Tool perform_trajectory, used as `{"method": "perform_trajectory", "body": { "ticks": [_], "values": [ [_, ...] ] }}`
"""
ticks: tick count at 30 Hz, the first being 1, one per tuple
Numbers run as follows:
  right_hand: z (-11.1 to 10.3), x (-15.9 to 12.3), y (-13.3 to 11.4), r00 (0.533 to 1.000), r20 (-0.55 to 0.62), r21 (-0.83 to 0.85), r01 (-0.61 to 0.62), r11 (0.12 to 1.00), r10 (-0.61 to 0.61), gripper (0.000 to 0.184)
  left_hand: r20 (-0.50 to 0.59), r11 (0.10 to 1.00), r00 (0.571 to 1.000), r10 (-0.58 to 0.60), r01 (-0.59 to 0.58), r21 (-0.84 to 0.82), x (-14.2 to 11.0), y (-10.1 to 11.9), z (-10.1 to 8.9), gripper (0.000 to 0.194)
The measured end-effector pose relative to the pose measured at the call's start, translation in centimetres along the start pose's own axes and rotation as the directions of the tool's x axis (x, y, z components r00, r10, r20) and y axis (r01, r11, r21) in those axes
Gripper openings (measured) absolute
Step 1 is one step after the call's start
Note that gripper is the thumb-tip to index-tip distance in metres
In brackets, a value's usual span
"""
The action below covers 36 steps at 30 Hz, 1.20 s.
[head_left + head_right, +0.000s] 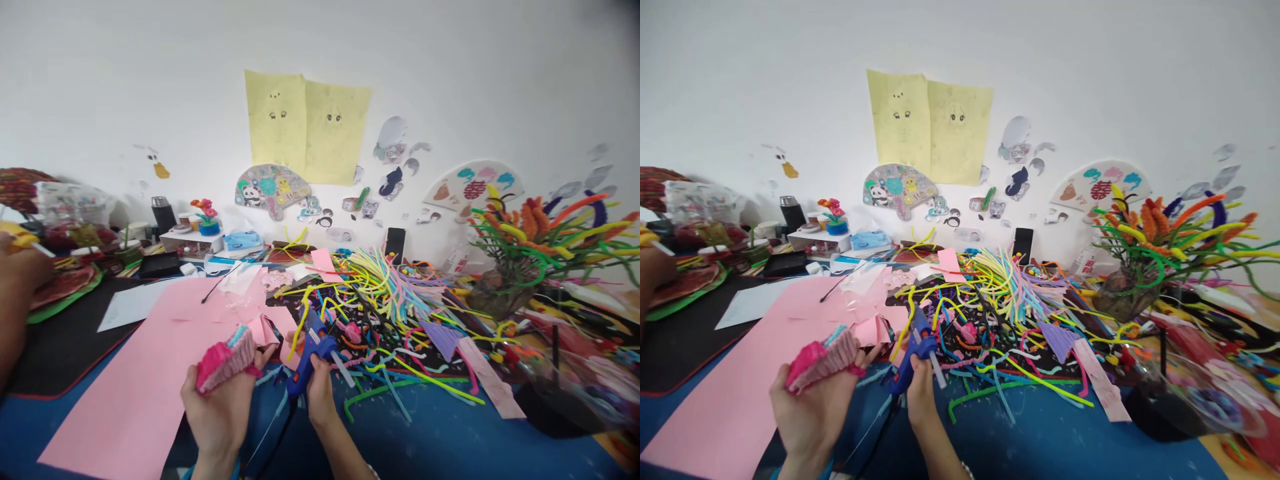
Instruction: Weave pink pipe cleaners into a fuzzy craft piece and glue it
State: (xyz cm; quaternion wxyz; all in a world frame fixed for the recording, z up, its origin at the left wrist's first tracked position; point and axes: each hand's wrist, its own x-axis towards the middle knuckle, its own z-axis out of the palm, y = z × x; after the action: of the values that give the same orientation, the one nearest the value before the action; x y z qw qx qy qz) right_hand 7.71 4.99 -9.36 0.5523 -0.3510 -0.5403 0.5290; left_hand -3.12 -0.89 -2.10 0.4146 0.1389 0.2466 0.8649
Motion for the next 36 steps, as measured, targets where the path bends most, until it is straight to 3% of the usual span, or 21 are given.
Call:
{"method": "perform_trajectory", "body": {
  "ticks": [5, 9, 12, 14, 18, 24, 27, 29, 31, 33, 36],
  "values": [
    [-0.7, -1.7, -2.0, 0.993, 0.038, 0.278, -0.120, 0.953, 0.114, 0.052, -0.018, 0.994, 0.998, -0.060, 0.062, 0.089, -1.1, -0.2, -0.4, 0.043],
    [-2.0, -3.5, -2.1, 0.970, 0.144, 0.491, -0.240, 0.838, 0.194, 0.054, 0.026, 0.980, 0.995, -0.094, 0.088, 0.177, -1.4, -0.5, -1.3, 0.051],
    [-2.9, -4.6, -2.1, 0.971, 0.147, 0.569, -0.240, 0.787, 0.190, 0.051, 0.018, 0.966, 0.993, -0.117, 0.110, 0.236, -1.2, -0.8, -2.1, 0.055],
    [-3.4, -4.9, -2.3, 0.969, 0.133, 0.563, -0.246, 0.789, 0.208, 0.049, 0.030, 0.953, 0.994, -0.101, 0.088, 0.290, -0.8, -0.9, -2.7, 0.054],
    [-4.8, -5.3, -2.4, 0.944, 0.107, 0.487, -0.324, 0.811, 0.313, 0.054, 0.016, 0.937, 0.999, 0.051, -0.054, 0.346, 0.1, -0.5, -4.0, 0.053],
    [-7.2, -6.7, -2.2, 0.880, 0.205, 0.410, -0.475, 0.779, 0.429, 0.063, -0.021, 0.934, 0.998, 0.055, -0.044, 0.356, 0.4, 0.1, -4.4, 0.057],
    [-7.2, -7.1, -2.6, 0.913, 0.136, 0.417, -0.405, 0.813, 0.385, 0.057, 0.047, 0.922, 0.998, -0.049, 0.027, 0.386, -0.4, -0.6, -4.1, 0.058],
    [-6.8, -7.1, -3.0, 0.944, 0.045, 0.405, -0.316, 0.858, 0.326, 0.047, 0.112, 0.907, 0.978, -0.176, 0.116, 0.405, -1.1, -1.3, -4.0, 0.056],
    [-6.3, -7.0, -3.4, 0.959, 0.025, 0.381, -0.270, 0.884, 0.283, 0.041, 0.173, 0.892, 0.948, -0.269, 0.177, 0.415, -1.8, -2.1, -4.0, 0.054],
    [-6.1, -7.3, -3.7, 0.955, 0.039, 0.370, -0.286, 0.884, 0.293, 0.042, 0.213, 0.887, 0.932, -0.293, 0.181, 0.424, -2.1, -2.7, -4.2, 0.054],
    [-5.9, -8.0, -4.1, 0.939, 0.020, 0.356, -0.327, 0.875, 0.343, 0.044, 0.228, 0.884, 0.943, -0.242, 0.117, 0.452, -2.1, -2.8, -4.7, 0.056]
  ]
}}
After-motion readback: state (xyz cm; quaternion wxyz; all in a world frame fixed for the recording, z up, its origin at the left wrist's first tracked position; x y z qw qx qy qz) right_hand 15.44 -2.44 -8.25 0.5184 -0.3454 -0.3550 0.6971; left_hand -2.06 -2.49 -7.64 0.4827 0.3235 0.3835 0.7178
